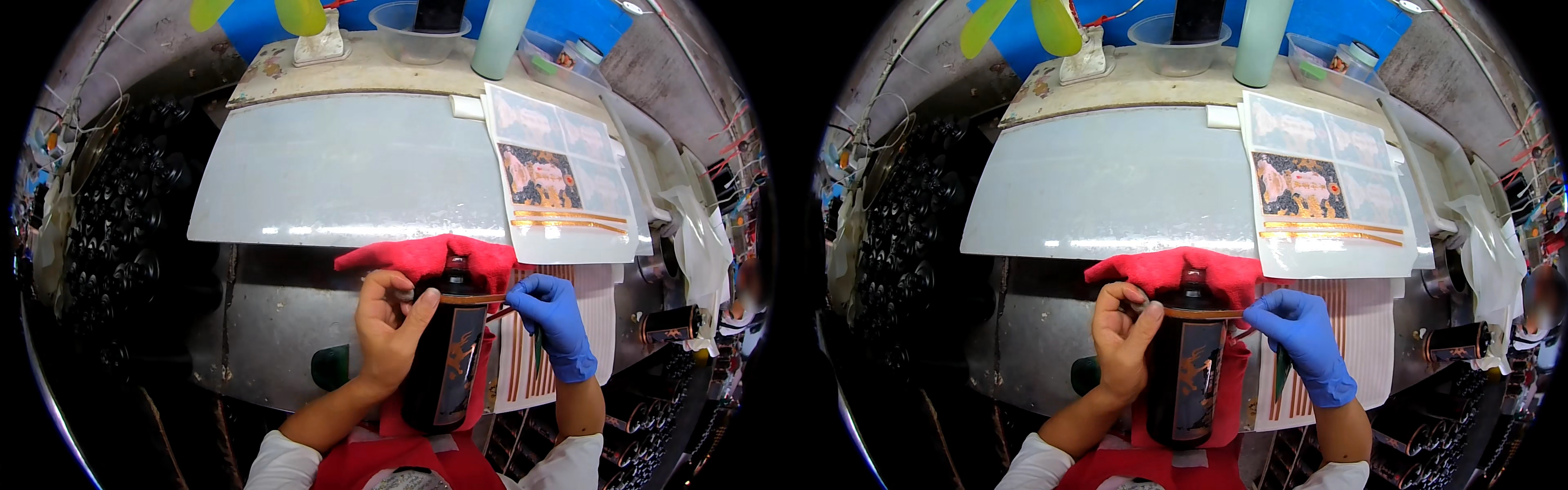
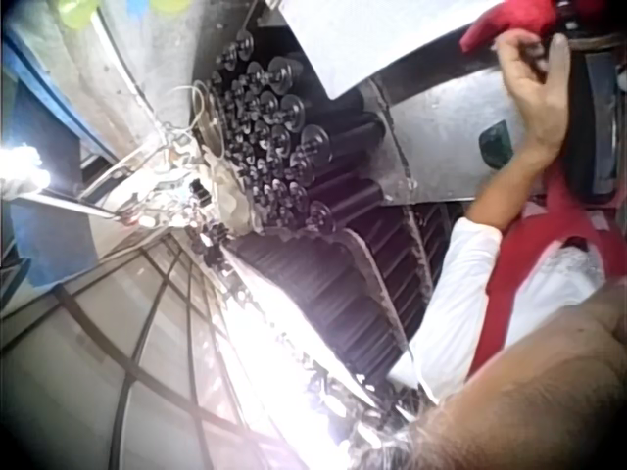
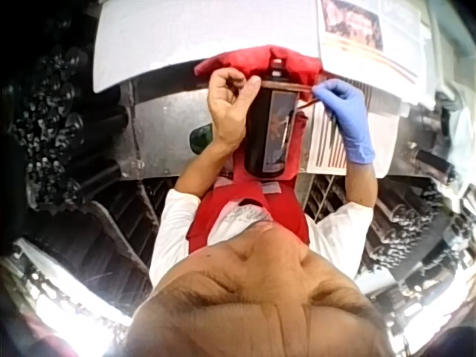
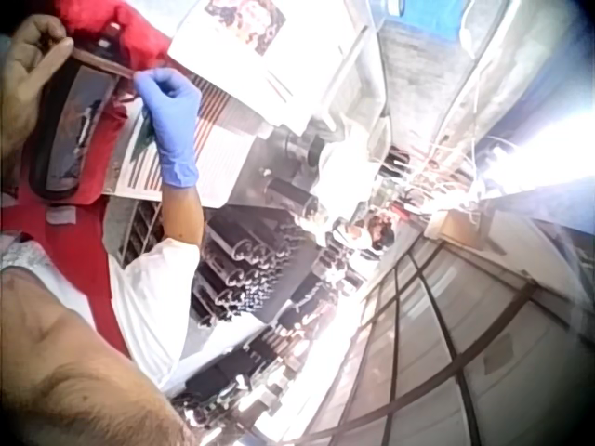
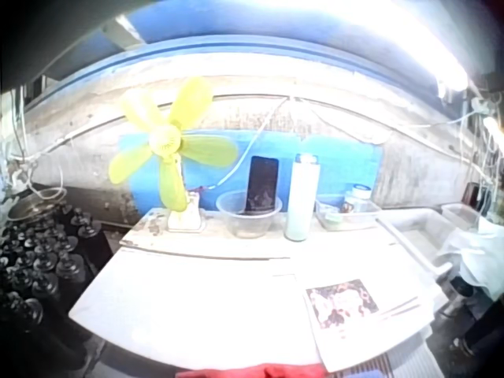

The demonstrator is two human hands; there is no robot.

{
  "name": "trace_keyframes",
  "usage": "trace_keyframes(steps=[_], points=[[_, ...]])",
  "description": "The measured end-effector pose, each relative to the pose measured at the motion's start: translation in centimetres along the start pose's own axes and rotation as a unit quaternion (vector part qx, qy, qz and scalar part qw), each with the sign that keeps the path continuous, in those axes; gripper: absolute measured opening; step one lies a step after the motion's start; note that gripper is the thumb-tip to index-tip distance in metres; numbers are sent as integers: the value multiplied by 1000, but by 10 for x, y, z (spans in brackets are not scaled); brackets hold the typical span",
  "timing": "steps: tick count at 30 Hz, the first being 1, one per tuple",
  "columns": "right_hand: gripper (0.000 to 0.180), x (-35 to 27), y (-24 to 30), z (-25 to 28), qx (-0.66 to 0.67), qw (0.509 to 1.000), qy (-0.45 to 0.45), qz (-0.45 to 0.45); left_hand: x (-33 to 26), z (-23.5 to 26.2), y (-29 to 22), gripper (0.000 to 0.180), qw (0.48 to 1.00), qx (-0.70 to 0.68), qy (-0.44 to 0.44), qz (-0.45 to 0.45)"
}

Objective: The person applies decorative stickers and gold foil strips to black cylindrical cans. They smooth each sticker with a green tool, then apply a gold strip to the top and bottom rims, pressing it down to adhere.

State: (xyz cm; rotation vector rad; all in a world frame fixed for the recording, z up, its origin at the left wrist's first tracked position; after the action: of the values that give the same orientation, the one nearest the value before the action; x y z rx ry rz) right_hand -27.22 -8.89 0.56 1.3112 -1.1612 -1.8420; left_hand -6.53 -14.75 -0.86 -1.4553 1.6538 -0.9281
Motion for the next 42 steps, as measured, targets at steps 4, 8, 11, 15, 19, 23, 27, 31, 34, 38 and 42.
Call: trace_keyframes(steps=[4,8,11,15,19,23,27,31,34,38,42], points=[[14,2,-3,-1,-3,1000,8,-6,2,2,5,24,1000,7,-20,3],[14,6,-9,-2,-5,1000,15,-16,4,6,11,21,1000,-9,-28,-8],[16,9,-11,-3,-9,1000,27,-11,4,8,13,20,999,-19,-29,-4],[18,9,-9,-1,-3,999,39,2,-13,12,-10,25,978,185,-46,-88],[19,12,-7,0,-15,998,56,10,-92,-53,-49,64,803,438,300,-271],[19,13,-9,3,6,997,74,-1,-123,-39,-9,69,616,624,369,-309],[19,9,-5,1,12,996,90,-16,-114,13,5,113,793,435,384,-187],[20,9,-4,-2,-2,996,91,-9,-105,27,-8,109,843,417,300,-161],[19,8,-3,1,-7,997,78,-7,-118,-2,-31,91,782,469,286,-295],[16,3,1,7,8,997,69,-18,-125,-31,-18,41,618,600,365,-354],[14,-6,19,10,35,997,64,-4,-126,-35,-16,40,592,610,349,-394]])
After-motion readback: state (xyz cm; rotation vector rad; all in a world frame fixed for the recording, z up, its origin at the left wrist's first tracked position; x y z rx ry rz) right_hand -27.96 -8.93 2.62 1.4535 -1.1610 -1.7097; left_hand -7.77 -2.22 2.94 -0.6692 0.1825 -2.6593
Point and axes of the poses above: each hand's wrist, its own x-axis towards the middle knuckle, its own z-axis out of the back of the hand, y = z × x, the point moved 8 cm from there along x, towards the middle knuckle, and after that the axes turned 4 degrees about -y, right-handed, at the moved point
